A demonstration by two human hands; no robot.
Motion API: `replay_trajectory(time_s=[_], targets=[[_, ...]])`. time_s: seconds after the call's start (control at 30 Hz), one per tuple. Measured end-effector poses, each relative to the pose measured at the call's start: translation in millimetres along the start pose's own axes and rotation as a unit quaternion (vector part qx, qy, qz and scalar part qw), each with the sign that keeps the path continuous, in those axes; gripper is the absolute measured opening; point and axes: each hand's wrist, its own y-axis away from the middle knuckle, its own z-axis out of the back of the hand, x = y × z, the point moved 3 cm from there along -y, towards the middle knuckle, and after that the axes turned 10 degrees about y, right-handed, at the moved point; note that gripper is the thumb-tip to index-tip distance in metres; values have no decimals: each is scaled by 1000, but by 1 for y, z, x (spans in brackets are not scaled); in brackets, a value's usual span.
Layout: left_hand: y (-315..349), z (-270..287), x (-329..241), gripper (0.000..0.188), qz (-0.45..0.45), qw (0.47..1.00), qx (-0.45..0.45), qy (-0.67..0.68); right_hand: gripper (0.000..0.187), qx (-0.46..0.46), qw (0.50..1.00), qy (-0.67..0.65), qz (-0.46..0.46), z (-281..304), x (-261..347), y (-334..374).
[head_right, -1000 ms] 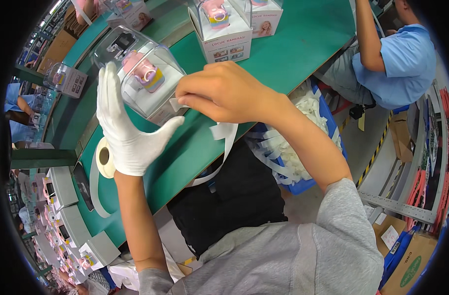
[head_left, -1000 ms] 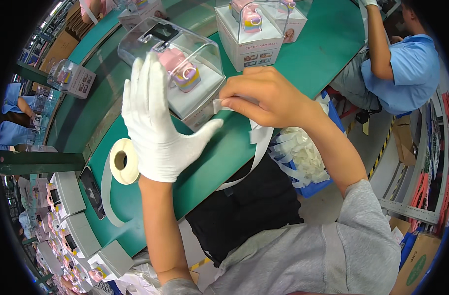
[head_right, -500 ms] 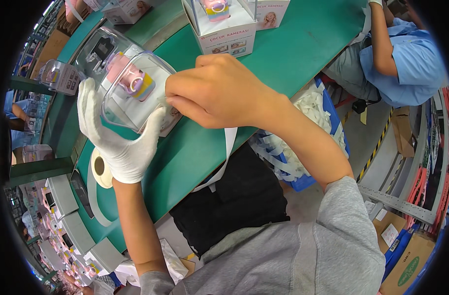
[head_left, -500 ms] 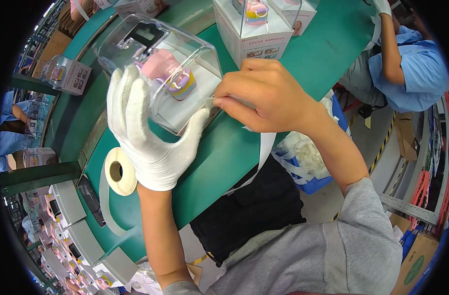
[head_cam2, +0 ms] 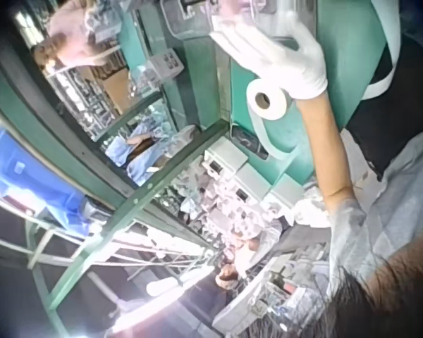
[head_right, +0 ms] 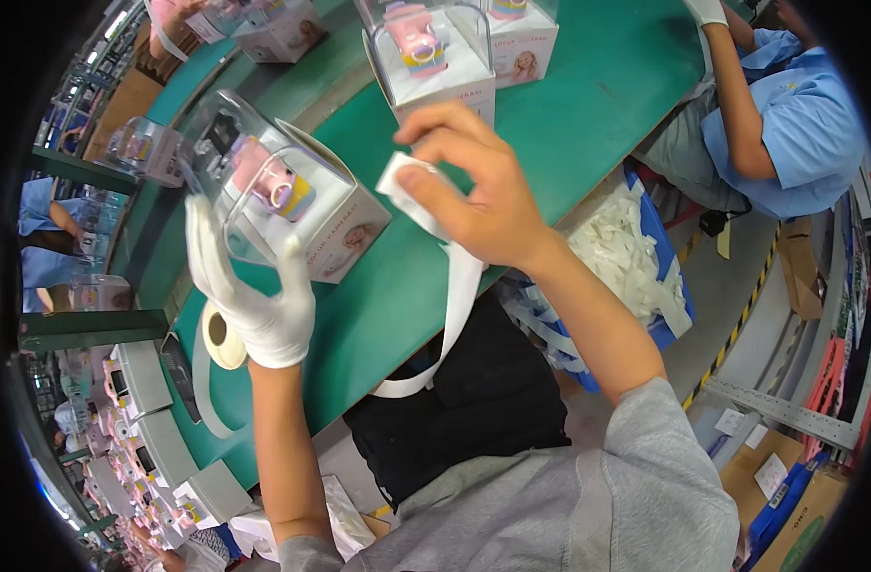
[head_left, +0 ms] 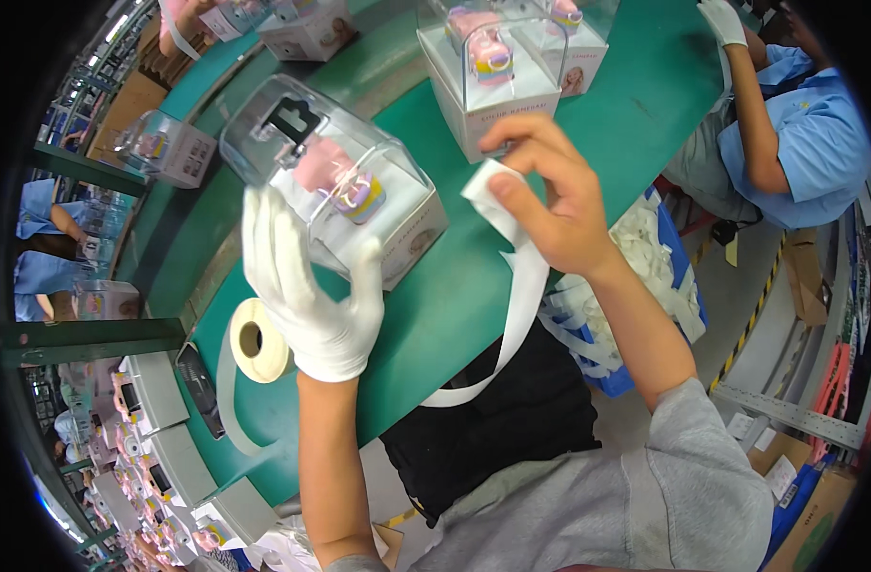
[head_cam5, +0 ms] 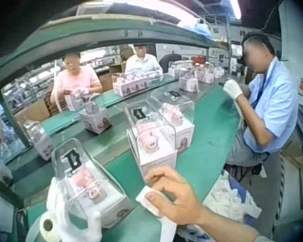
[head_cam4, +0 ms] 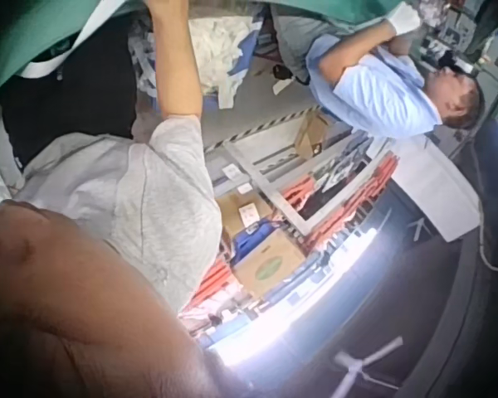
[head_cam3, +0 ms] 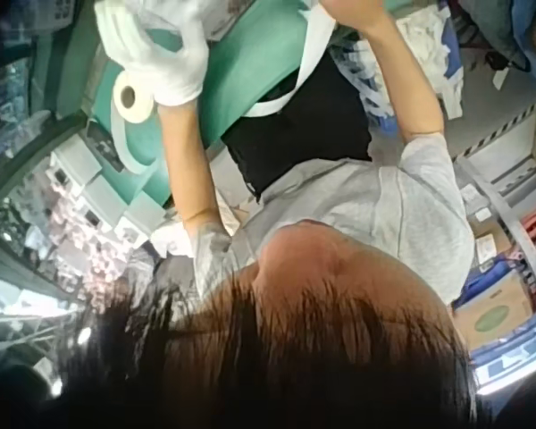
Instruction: The person unrolls tape from a roll and peels adhesive stickers by hand. They repeatedly take packaged toy cameras from the conveyor belt, apply the adhesive stickers onto the boxes, and place the sealed boxes back on the conveyor belt.
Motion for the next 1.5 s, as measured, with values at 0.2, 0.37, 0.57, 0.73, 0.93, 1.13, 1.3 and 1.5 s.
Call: replay_trajectory(time_s=[0.2, 0.37, 0.57, 0.73, 0.93, 1.13, 1.3, 1.5], targets=[[39, -13, 12, 106, 443, 843, 66, 299, 10, -154, 980, 72, -102, 35, -31, 30], [8, -49, 20, 113, 383, 879, 115, 262, 13, -126, 983, 16, -133, 36, -28, 32], [-12, -79, 64, 64, 415, 793, -95, 436, 12, -109, 983, 13, -146, 39, -38, 39], [-91, -118, 157, 44, 304, 930, -32, 202, 12, -91, 985, 7, -143, 37, -34, 35], [-173, -214, 227, 61, 211, 889, 340, -221, 12, -97, 990, -29, -99, 41, -36, 34], [-191, -245, 255, 41, 194, 898, 326, -224, 18, -109, 990, -6, -89, 47, -36, 35], [-212, -241, 261, 41, 255, 880, 292, -274, 16, -122, 988, -1, -97, 47, -37, 39], [-196, -158, 287, 34, 198, 894, 327, -232, 13, -133, 985, -29, -106, 43, -36, 38]])
